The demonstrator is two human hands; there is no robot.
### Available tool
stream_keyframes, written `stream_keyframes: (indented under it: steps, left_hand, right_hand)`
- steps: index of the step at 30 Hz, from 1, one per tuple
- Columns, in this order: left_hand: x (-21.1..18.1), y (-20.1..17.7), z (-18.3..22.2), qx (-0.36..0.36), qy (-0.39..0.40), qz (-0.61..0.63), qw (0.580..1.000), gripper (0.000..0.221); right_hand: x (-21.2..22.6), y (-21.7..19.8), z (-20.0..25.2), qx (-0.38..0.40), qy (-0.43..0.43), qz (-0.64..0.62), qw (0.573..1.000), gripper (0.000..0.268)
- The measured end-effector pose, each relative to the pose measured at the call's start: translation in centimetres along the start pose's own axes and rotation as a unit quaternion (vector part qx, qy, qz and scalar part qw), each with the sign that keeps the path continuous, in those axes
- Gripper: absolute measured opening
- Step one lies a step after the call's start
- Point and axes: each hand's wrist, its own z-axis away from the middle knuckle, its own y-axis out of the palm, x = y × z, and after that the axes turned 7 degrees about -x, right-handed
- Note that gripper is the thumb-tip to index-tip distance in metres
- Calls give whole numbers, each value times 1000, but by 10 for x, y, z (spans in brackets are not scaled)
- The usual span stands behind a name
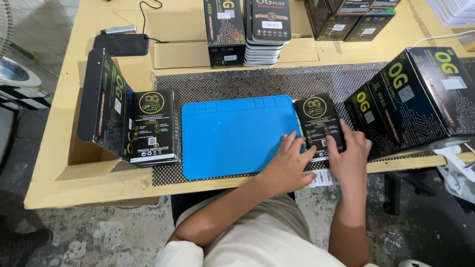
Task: The person picks up several smartphone screen components from a workspace, turning them over to view the front, back, and connecting cables.
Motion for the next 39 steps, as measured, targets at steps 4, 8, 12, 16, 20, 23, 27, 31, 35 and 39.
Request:
stream_keyframes:
  steps: [4,8,12,16,20,23,27,31,35,39]
  left_hand:
    - [2,3,-1,2,0,-11,1000,68]
    - [0,6,4,-11,6,-29,999,69]
    - [4,8,4,-35,13,-19,999,67]
    - [8,8,8,-53,16,-1,998,63]
    - [10,6,9,-65,13,32,997,57]
    - [17,11,9,-67,21,48,996,54]
    - [25,20,8,-84,42,54,994,55]
    - [25,24,13,-96,24,10,995,61]
    - [36,-2,42,-76,20,102,992,64]
    - [10,-89,95,-83,-118,279,949,45]
  right_hand:
    - [20,-11,-5,75,94,18,993,45]
    - [19,-14,-3,90,91,-23,992,49]
    - [7,-4,-3,94,57,-24,994,53]
    - [18,-12,-1,100,56,-27,993,51]
    - [25,-18,2,114,57,-34,991,56]
    - [22,-18,2,120,49,-40,991,57]
    - [-1,-4,1,121,12,-19,992,59]
    - [-14,9,7,99,-32,-23,994,61]
    - [30,-3,14,-21,-102,-23,994,55]
    - [93,-19,21,13,-134,-155,979,46]
